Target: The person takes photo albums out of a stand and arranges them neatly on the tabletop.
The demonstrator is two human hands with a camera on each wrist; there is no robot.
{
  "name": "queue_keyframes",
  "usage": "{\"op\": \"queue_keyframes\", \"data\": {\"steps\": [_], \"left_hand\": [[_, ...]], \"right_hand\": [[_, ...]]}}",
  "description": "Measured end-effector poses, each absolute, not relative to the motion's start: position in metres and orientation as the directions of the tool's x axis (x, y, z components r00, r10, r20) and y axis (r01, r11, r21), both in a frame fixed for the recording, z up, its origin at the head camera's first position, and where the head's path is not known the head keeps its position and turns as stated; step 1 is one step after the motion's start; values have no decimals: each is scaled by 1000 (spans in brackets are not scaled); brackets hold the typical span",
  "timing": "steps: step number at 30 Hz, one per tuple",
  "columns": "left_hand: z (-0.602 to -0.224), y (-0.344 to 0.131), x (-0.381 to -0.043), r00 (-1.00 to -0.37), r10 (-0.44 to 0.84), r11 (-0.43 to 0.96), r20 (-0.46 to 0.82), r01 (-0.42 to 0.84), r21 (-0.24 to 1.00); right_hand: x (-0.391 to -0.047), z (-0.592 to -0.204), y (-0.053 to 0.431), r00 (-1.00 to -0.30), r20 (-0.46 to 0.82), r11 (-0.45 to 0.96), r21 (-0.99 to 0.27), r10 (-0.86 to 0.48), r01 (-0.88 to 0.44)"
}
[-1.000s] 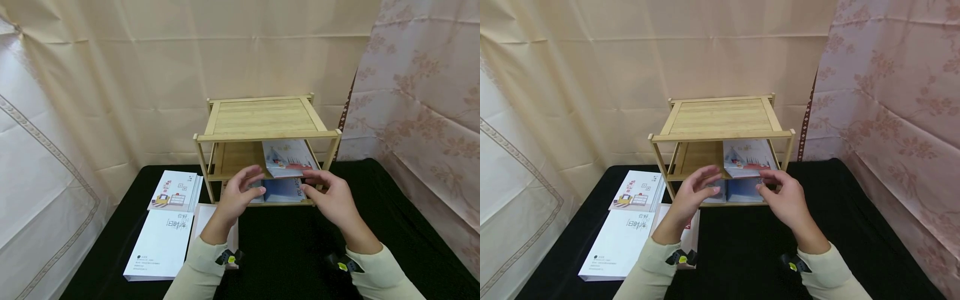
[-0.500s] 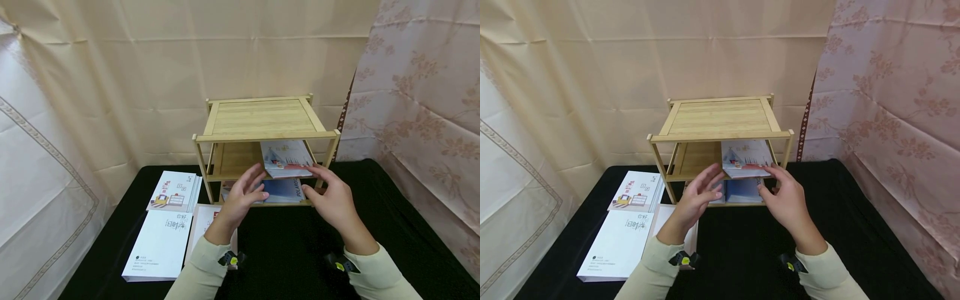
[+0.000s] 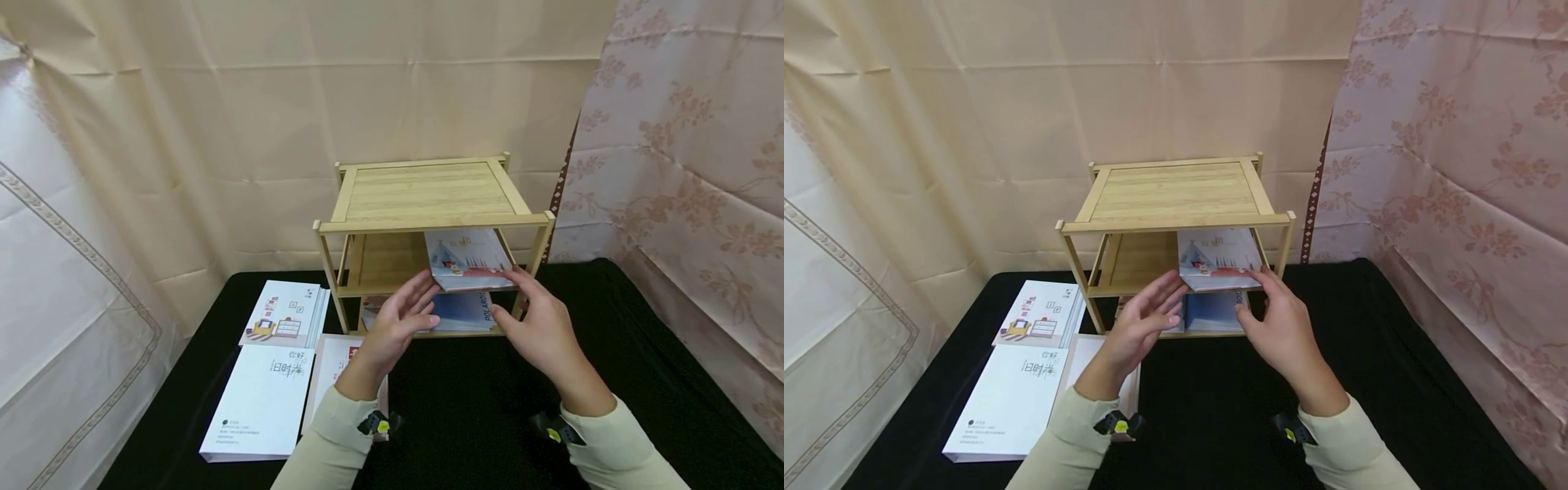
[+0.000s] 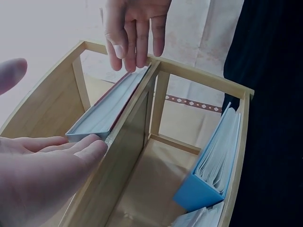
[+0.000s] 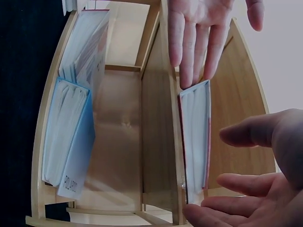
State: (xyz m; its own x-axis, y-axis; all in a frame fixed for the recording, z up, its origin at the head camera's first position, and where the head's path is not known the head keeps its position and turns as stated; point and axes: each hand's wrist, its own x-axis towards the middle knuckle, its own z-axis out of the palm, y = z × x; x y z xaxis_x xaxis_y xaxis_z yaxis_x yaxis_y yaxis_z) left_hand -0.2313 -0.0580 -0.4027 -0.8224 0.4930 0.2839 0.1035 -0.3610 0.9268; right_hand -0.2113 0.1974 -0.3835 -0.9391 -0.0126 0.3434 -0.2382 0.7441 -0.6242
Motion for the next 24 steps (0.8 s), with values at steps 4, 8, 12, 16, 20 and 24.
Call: {"op": "queue_keyframes", "data": {"steps": [4,8,12,16,20,24], "left_hand": [[-403,-58,-232,-817,508,-343,272,98,934],[-402,-58,-231,-814,515,-335,269,98,937],[-401,-58,-231,-812,518,-330,269,100,939],[-400,-59,-231,-817,514,-322,261,98,941],[-398,-60,-230,-833,496,-311,245,93,946],[-396,-62,-229,-852,476,-296,219,79,952]], "right_hand": [[-213,-385,196,-957,289,771,-601,-38,-212],[-214,-388,195,-962,264,777,-591,-67,-216],[-215,-389,195,-954,289,781,-577,-77,-238],[-213,-389,194,-942,327,787,-560,-78,-260],[-212,-387,195,-928,364,795,-539,-79,-279],[-211,-387,195,-915,395,806,-513,-82,-294]]}}
